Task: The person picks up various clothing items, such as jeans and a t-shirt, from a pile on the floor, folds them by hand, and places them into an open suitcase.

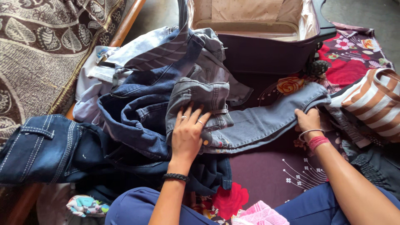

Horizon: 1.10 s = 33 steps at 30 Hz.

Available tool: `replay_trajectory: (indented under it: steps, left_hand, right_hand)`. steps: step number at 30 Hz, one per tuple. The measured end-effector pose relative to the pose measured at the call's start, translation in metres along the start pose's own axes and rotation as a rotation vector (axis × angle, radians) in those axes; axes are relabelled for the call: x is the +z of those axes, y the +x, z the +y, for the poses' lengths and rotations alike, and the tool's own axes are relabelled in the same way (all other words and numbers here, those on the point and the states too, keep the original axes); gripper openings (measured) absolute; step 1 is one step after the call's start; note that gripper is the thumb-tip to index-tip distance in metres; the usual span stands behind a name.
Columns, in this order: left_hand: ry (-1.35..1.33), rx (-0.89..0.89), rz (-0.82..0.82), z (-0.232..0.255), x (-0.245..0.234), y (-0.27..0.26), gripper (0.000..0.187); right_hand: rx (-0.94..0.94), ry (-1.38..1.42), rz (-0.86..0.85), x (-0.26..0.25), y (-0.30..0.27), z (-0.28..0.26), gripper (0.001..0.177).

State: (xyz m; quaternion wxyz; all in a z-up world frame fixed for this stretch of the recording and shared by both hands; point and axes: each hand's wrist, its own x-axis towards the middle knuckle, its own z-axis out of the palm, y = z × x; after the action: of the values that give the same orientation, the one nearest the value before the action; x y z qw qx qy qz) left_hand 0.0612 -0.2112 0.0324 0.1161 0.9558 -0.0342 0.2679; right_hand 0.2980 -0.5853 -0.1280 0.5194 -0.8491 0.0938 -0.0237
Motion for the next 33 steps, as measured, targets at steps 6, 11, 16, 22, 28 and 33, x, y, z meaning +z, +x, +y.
replay_trajectory:
  steps: [6, 11, 16, 22, 28, 33]
  left_hand:
    - [-0.074, -0.119, 0.219, 0.001, -0.019, 0.001, 0.070]
    - [-0.253, -0.141, 0.367, -0.006, -0.032, -0.001, 0.061]
    - [-0.620, -0.433, 0.399, -0.019, -0.012, -0.010, 0.050]
    - [-1.130, -0.640, 0.814, -0.057, 0.026, -0.025, 0.031]
    - [-1.379, -0.797, 0.988, -0.066, 0.012, -0.029, 0.044]
    - [-1.541, -0.846, 1.010, -0.066, -0.010, -0.023, 0.054]
  right_hand:
    - [0.236, 0.534, 0.023, -0.008, 0.022, 0.023, 0.020]
    - [0.153, 0.603, 0.114, -0.010, 0.011, 0.014, 0.029]
    - [-0.680, -0.230, 0.180, -0.002, -0.033, -0.052, 0.031]
    - [-0.794, -0.261, -0.231, 0.047, -0.113, -0.109, 0.037]
    - [-0.799, -0.384, -0.454, 0.123, -0.164, -0.085, 0.051]
    - [-0.572, -0.349, -0.780, 0.105, -0.150, -0.099, 0.043]
